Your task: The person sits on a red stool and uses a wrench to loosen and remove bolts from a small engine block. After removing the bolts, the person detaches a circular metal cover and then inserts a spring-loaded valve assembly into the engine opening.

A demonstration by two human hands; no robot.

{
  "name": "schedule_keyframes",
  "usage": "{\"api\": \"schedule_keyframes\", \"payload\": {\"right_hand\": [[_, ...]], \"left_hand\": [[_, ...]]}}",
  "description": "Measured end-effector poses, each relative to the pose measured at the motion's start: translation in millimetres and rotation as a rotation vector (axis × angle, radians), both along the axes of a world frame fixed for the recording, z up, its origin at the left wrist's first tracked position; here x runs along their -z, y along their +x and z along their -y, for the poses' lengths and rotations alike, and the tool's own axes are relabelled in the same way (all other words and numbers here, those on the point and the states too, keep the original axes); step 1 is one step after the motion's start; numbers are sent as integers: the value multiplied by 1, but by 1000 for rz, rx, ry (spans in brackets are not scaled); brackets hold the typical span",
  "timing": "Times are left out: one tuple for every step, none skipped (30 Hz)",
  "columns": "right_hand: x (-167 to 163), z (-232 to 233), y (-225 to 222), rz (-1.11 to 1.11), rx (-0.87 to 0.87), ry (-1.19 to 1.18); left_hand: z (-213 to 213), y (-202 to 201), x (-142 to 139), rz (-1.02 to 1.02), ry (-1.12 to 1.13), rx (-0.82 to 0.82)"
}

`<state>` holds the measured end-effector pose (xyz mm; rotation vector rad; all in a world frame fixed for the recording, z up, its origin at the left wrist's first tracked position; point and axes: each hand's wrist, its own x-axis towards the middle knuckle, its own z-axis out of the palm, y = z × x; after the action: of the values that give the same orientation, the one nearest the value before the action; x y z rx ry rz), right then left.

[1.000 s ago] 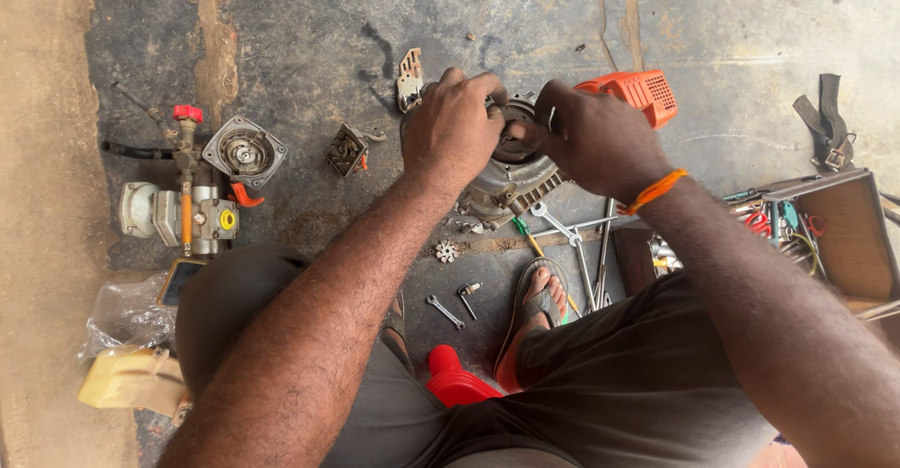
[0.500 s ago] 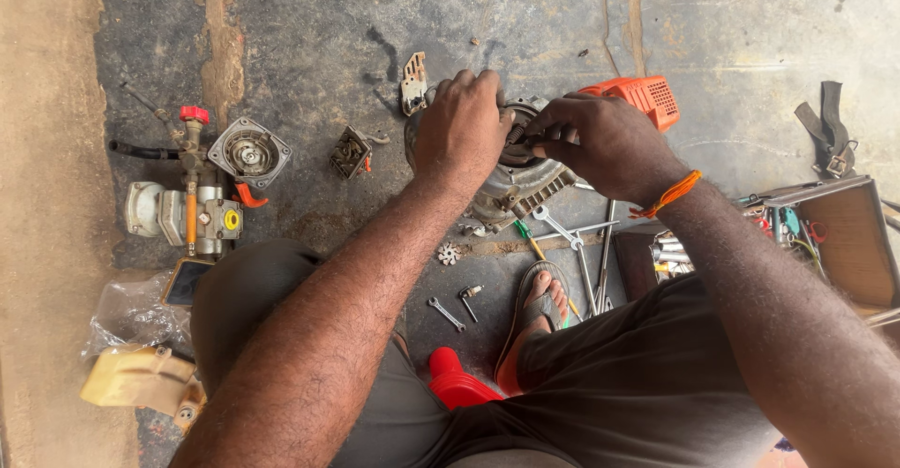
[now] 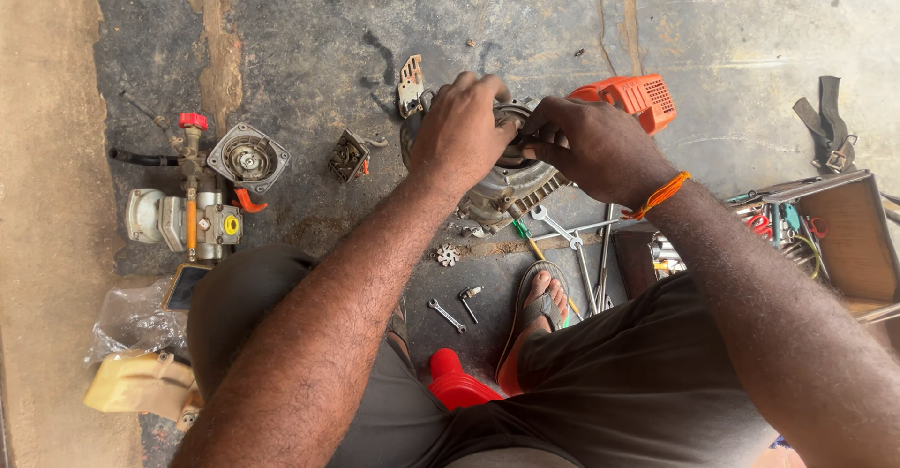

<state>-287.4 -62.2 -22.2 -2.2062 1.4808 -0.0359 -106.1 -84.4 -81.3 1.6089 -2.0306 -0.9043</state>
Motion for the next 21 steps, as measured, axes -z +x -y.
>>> {"api": "schedule_keyframes", "payload": {"right_hand": [[-1,0,-1,23,-20,-20],[-1,-1,-2,46,-41,-38],[-2,-1,-2,22,-11,-16],[-2,-1,-3,-1,17,7],[-2,-2,-3,-23,45,27],[-3,-2,-3,-21,28,18],[-3,-2,-3,-20,13,9],[-3,-2,-3,-20,0,2],[-3,-2,-4,-13,-10,-10],[-2,-2,-4,-5,-22,-22],[-2,-3,-4,3,-34,-33],[-2,-3,-5,-1,-33,-21],[-3,-3,-5,-4,-31,-11],[-3,-2,-6,-9,-30,-2],[-4,-2,-6,-18,-41,-22],[-4,-2,-7,-27,-53,-40],[-5,-2,-7,-35,-65,-60],[-6,-2,-7,-32,-54,-51],[-7,-2,-7,-29,-45,-39],[-7,-2,-7,-26,-35,-26],[-7,-2,-6,-41,-15,-17]], "left_hand": [[0,1,-1,-33,-28,-18],[1,1,-1,-16,15,-46],[1,2,-1,2,61,-75],[1,3,-1,21,107,-105],[1,3,0,25,89,-102],[1,3,1,30,70,-98],[2,3,3,34,52,-91],[2,2,4,46,38,-82],[2,1,6,57,22,-72],[3,1,8,68,6,-64],[4,0,9,59,-14,-46],[5,0,9,52,-33,-29],[5,-1,9,46,-54,-12],[6,0,8,42,-38,-5],[7,1,7,37,-22,2],[6,1,5,31,-3,10],[5,1,2,41,36,-17],[5,2,-1,51,73,-43],[4,3,-4,62,112,-70],[4,4,-7,70,135,-64],[4,5,-9,77,158,-57]]}}
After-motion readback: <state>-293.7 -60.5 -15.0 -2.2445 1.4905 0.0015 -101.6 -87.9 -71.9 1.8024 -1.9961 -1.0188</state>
